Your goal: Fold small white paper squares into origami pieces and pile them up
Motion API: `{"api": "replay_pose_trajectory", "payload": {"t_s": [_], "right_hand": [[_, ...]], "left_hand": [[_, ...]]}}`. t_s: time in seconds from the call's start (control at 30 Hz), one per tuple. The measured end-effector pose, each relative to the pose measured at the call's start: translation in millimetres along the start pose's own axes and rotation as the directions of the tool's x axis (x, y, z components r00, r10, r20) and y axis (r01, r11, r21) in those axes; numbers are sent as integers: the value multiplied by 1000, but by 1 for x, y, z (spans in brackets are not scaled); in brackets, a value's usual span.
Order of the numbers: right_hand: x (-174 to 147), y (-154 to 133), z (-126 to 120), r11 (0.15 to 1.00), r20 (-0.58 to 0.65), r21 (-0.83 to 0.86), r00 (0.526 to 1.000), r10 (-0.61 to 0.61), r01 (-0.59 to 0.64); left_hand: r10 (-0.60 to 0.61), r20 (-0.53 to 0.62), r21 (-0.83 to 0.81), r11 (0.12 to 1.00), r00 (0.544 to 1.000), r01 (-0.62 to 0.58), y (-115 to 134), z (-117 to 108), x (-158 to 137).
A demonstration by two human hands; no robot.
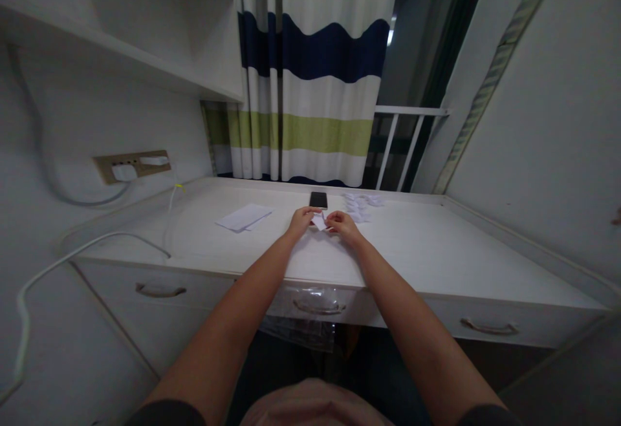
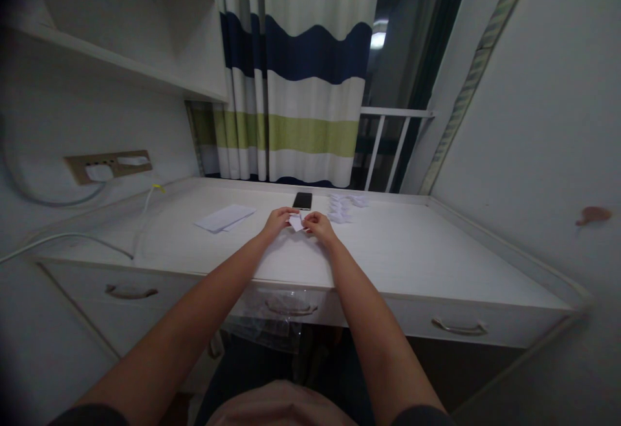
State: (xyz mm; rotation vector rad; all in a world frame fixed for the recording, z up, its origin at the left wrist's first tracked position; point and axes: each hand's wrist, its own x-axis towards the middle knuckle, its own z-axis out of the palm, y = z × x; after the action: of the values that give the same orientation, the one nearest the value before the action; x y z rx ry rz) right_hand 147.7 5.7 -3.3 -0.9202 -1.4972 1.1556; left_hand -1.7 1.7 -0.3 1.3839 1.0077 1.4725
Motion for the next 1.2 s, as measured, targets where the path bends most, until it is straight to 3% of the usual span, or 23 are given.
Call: {"api": "replay_pose_trajectory", "payload": {"t_s": [0.33, 0.5, 0.6, 0.73, 1.2], "right_hand": [[4, 13, 1, 978, 45, -175, 993, -107, 114], [5, 18, 1, 964, 71, -222, 988, -134, 147], [5, 18, 1, 950, 71, -248, 982, -176, 188], [4, 16, 0, 926, 57, -288, 970, -238, 244], [4, 14, -2, 833, 41, -463, 947, -319, 301]], "left_hand": [[80, 52, 159, 983, 995, -87, -3, -1, -2], [100, 5, 185, 978, 995, -99, -5, -1, -1], [20, -13, 152, 988, 1000, -18, -8, 0, 0], [-157, 58, 80, 985, 986, 152, -7, 3, -2], [-141, 104, 184, 976, 985, 120, -12, 3, 2]]}}
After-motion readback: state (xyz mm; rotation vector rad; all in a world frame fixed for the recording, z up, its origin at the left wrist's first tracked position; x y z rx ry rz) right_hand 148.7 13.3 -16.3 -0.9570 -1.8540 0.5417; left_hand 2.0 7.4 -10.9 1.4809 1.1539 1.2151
